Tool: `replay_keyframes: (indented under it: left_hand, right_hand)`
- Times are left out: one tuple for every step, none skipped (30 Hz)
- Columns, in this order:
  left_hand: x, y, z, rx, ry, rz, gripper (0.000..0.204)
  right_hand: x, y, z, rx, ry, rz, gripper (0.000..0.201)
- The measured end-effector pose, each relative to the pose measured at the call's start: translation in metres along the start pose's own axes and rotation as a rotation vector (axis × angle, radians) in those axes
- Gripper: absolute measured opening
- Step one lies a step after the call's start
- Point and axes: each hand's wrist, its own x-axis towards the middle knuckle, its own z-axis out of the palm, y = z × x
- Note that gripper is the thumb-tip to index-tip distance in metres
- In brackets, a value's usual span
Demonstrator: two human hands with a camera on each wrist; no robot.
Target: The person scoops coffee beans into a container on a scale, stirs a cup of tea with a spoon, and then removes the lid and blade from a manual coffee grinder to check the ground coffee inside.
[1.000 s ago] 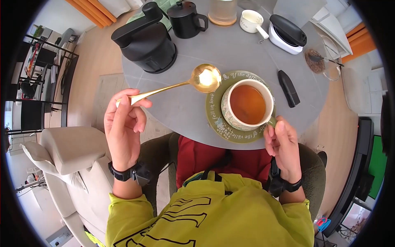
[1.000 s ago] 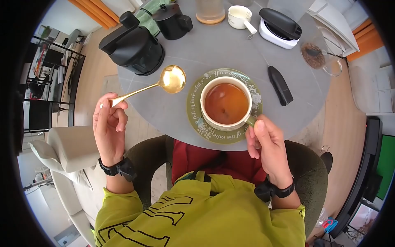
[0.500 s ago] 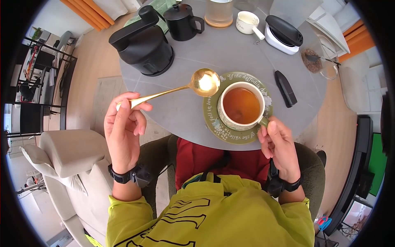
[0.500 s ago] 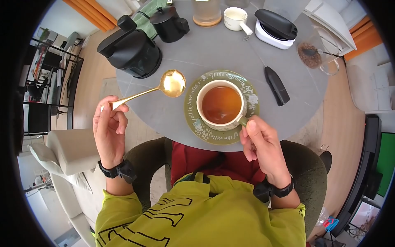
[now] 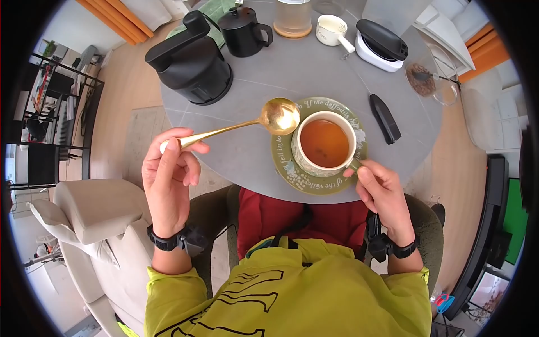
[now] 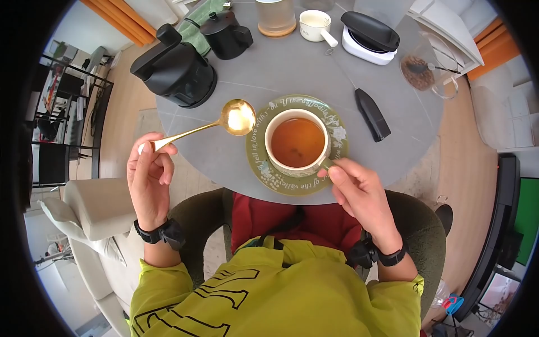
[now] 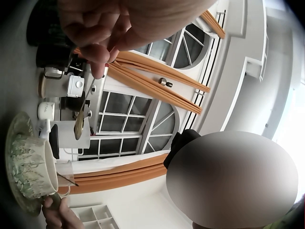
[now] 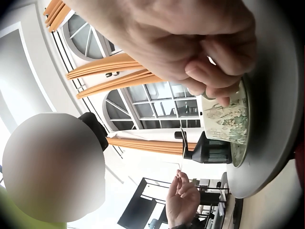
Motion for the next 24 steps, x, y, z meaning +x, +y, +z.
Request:
replay_keyframes:
  left_hand:
    - [-0.001,0.000,0.002,0.013,-0.010,-0.002,0.028]
    - [-0.002,0.000,0.004,0.027,-0.020,-0.004,0.029]
    - [-0.003,0.000,0.006,0.034,-0.022,-0.001,0.029]
    - [-0.005,0.000,0.008,0.083,-0.027,0.010,0.030]
    - [-0.007,0.000,0.010,0.132,-0.034,0.021,0.031]
    - [-0.009,0.001,0.013,0.172,-0.046,0.037,0.032]
    - [-0.010,0.001,0.016,0.182,-0.052,0.040,0.032]
    - [-0.013,0.001,0.020,0.229,-0.052,0.072,0.032]
    - [-0.015,0.001,0.024,0.274,-0.049,0.105,0.032]
    - [-0.016,0.002,0.029,0.300,-0.064,0.129,0.030]
    - [-0.018,0.002,0.033,0.308,-0.062,0.134,0.030]
    - [-0.019,0.002,0.038,0.342,-0.072,0.171,0.028]
    - [-0.020,0.001,0.043,0.377,-0.083,0.208,0.026]
    - [-0.020,0.002,0.052,0.373,-0.075,0.225,0.022]
    - [-0.020,0.001,0.057,0.379,-0.073,0.230,0.022]
    - [-0.020,0.000,0.062,0.507,-0.108,0.277,0.022]
    - [-0.019,-0.001,0.068,0.636,-0.143,0.323,0.023]
    - [-0.019,-0.001,0.077,0.617,-0.110,0.305,0.018]
    - [-0.019,-0.002,0.083,0.629,-0.106,0.309,0.018]
    - [-0.018,-0.003,0.088,0.578,-0.143,0.227,0.018]
    - [-0.016,-0.004,0.091,0.526,-0.182,0.147,0.018]
    - [-0.013,-0.010,0.094,0.497,-0.197,0.138,0.018]
    - [-0.010,-0.014,0.096,0.504,-0.197,0.149,0.018]
    - [-0.007,-0.019,0.098,0.470,-0.190,0.169,0.020]
  right_hand:
    - [0.000,0.000,0.001,0.004,-0.004,-0.003,0.028]
    - [-0.002,0.000,0.004,-0.048,0.052,-0.044,0.025]
    - [-0.003,0.000,0.006,-0.098,0.109,-0.084,0.022]
    - [-0.005,0.000,0.006,-0.090,0.109,-0.088,0.022]
    - [-0.007,-0.002,0.005,-0.121,0.152,-0.136,0.020]
    - [-0.011,-0.003,0.004,-0.150,0.196,-0.182,0.019]
    - [-0.014,-0.003,0.001,-0.139,0.198,-0.185,0.019]
    - [-0.019,-0.002,-0.003,-0.204,0.192,-0.246,0.016]
    - [-0.023,0.001,-0.007,-0.270,0.184,-0.307,0.014]
    - [-0.026,0.005,-0.010,-0.263,0.182,-0.312,0.014]
    - [-0.029,0.010,-0.013,-0.343,0.089,-0.423,0.010]
    - [-0.031,0.014,-0.016,-0.424,-0.005,-0.535,0.006]
    - [-0.035,0.015,-0.016,-0.419,-0.008,-0.542,0.006]
    - [-0.038,0.015,-0.017,-0.389,-0.099,-0.489,0.005]
    - [-0.041,0.015,-0.019,-0.359,-0.191,-0.435,0.006]
    - [-0.042,0.018,-0.021,-0.355,-0.255,-0.399,0.007]
    - [-0.043,0.023,-0.021,-0.351,-0.258,-0.406,0.007]
    - [-0.045,0.028,-0.022,-0.333,-0.278,-0.395,0.007]
    - [-0.045,0.032,-0.021,-0.311,-0.299,-0.384,0.008]
    - [-0.044,0.035,-0.020,-0.301,-0.306,-0.402,0.009]
    - [-0.045,0.036,-0.020,-0.287,-0.307,-0.414,0.009]
    - [-0.045,0.035,-0.020,-0.269,-0.322,-0.413,0.009]
    - [-0.046,0.033,-0.021,-0.257,-0.338,-0.413,0.009]
    - [-0.046,0.032,-0.024,-0.258,-0.339,-0.422,0.009]
